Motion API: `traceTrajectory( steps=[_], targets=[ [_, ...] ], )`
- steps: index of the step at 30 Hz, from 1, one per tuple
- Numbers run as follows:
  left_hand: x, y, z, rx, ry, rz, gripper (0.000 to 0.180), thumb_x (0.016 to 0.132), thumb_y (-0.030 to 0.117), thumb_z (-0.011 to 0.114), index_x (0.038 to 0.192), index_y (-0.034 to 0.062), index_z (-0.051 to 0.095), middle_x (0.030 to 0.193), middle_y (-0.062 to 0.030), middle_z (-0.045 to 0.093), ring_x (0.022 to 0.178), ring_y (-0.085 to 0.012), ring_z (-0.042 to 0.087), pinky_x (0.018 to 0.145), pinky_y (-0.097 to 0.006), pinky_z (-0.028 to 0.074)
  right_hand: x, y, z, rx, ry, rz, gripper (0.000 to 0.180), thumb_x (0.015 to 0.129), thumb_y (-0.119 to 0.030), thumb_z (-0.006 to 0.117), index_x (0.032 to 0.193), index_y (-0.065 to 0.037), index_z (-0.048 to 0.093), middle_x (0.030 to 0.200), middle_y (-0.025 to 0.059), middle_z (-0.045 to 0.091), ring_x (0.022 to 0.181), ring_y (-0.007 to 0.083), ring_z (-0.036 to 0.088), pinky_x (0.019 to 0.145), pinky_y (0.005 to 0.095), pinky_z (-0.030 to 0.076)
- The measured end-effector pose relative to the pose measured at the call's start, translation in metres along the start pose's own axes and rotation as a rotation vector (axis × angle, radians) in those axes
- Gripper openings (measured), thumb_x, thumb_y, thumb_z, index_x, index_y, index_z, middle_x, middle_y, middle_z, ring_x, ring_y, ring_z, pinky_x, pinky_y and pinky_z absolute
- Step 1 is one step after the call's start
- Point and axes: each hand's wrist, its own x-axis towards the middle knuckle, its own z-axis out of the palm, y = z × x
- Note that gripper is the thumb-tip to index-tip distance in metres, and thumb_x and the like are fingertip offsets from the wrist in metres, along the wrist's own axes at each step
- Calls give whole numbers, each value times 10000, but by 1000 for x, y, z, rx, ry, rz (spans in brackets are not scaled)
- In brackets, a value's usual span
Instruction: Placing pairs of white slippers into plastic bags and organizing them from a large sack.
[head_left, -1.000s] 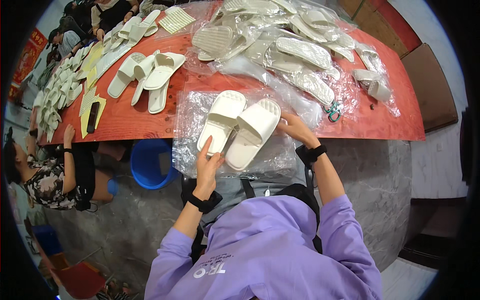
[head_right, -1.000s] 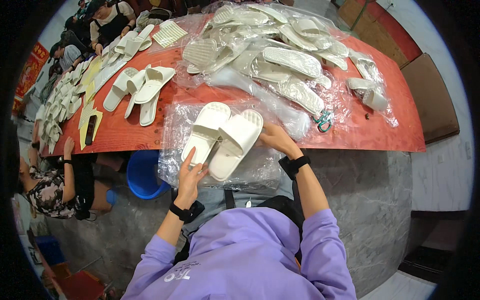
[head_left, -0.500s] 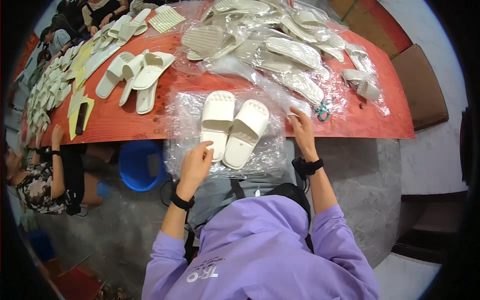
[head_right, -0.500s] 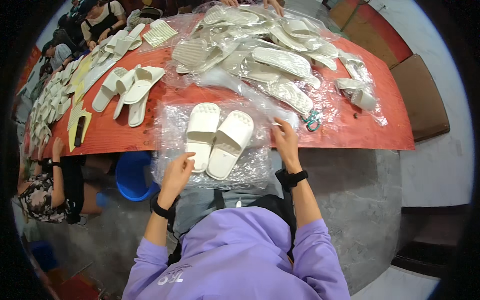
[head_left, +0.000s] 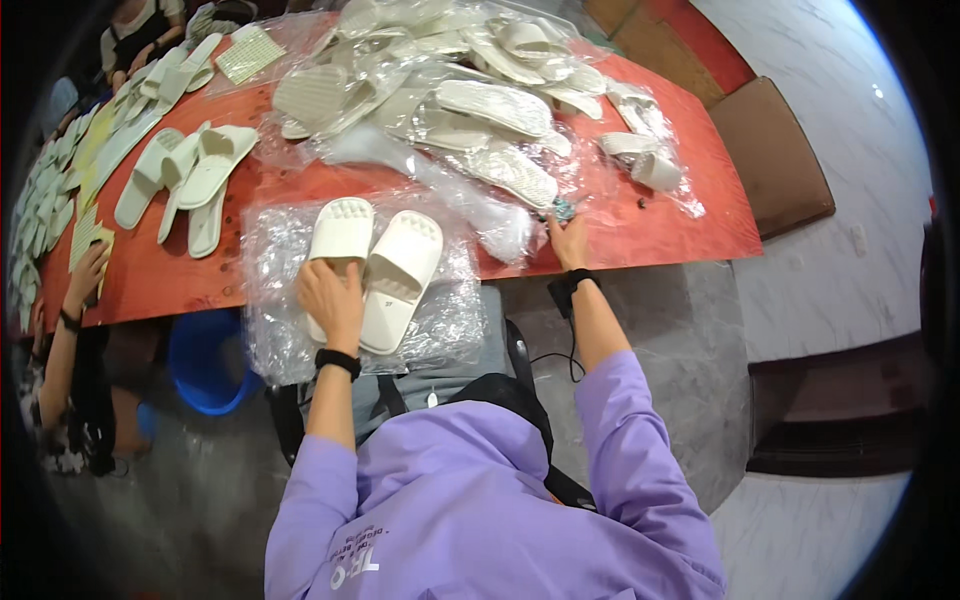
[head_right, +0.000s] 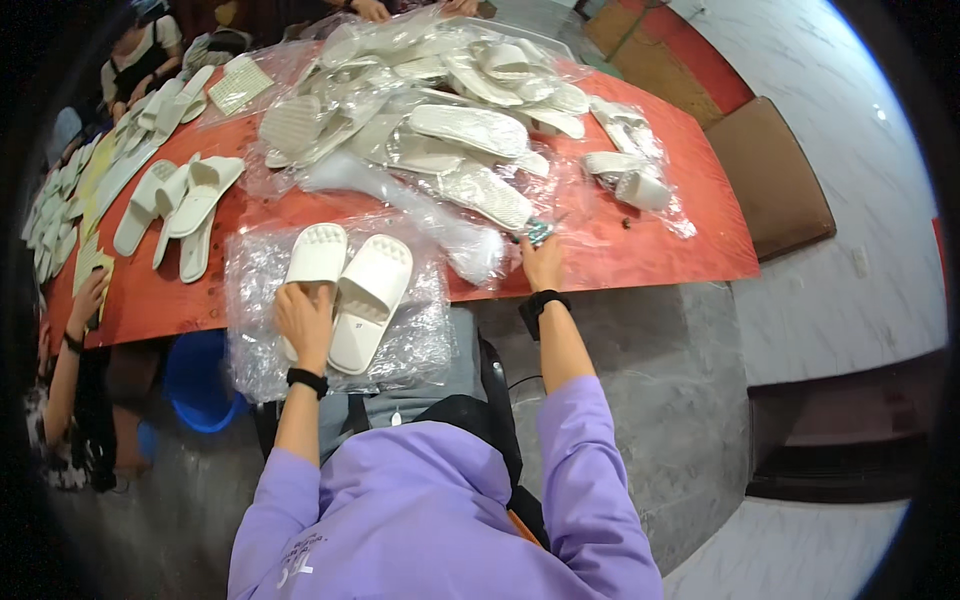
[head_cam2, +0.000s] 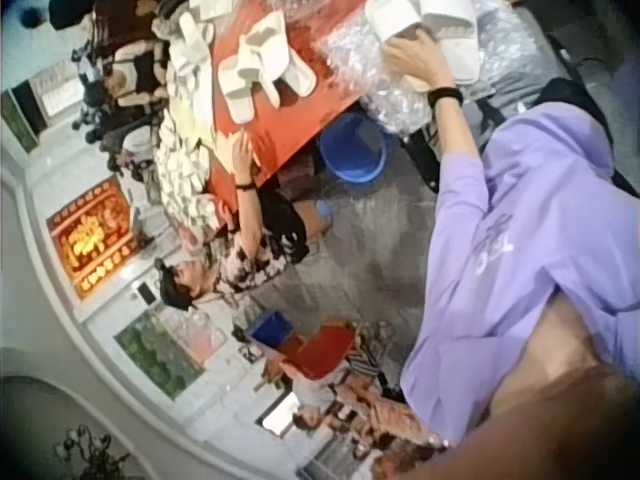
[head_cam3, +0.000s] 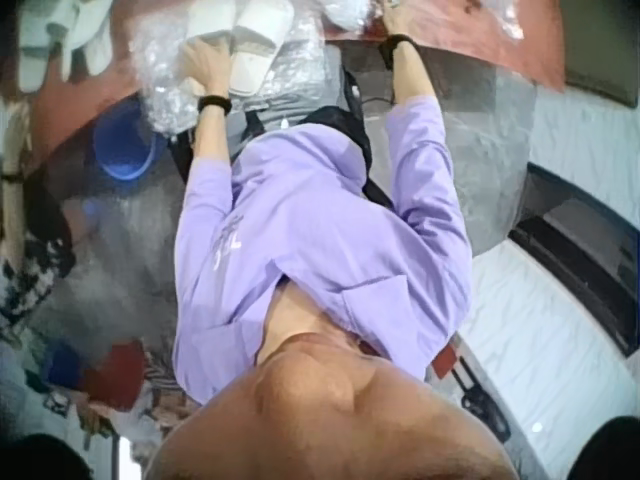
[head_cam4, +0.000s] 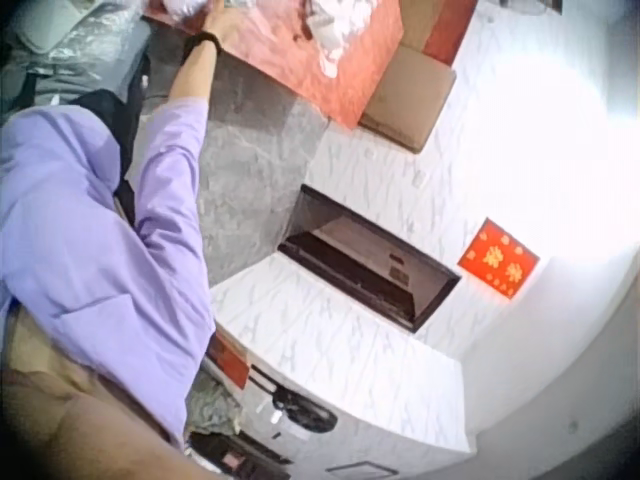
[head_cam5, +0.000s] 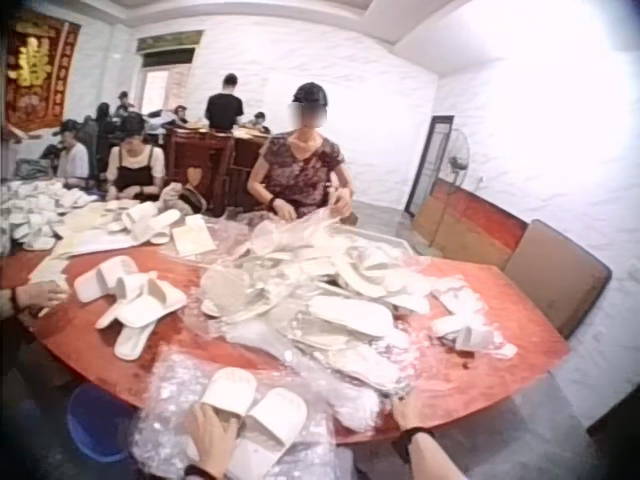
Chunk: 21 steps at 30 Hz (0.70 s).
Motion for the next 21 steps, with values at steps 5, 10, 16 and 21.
traceTrajectory(
  steps=[5,10,16,21],
  targets=[
    [1,4,7,24,-2,16,334,758,186,669,961,-11,491,1013,-180,486,1006,-360,472,862,-470,370,23,28,-1,-127,-3,-215,521,736,-311,727,960,108,513,928,304,605,894,439,593,765,471,461],
    [-1,-11,1,17,-21,103,293,752,83,642,969,-26,480,1023,-189,474,999,-362,484,859,-456,396,14,33,-30,-295,-206,-145,520,727,-270,648,1101,20,434,932,300,620,910,455,596,777,509,460],
    [3,-27,0,-57,-28,153,147,776,11,575,901,-38,516,966,-180,495,905,-357,521,788,-432,441,-1,60,-66,-90,-368,-219,659,688,-145,639,1284,-30,381,878,239,624,836,401,627,717,449,477],
    [6,-37,-2,-19,-71,159,55,779,6,567,822,-21,544,928,-173,507,873,-351,535,756,-434,450,-23,53,-74,-143,-561,-240,781,691,-116,600,1407,-47,296,912,210,629,760,383,606,712,419,480]
  ],
)
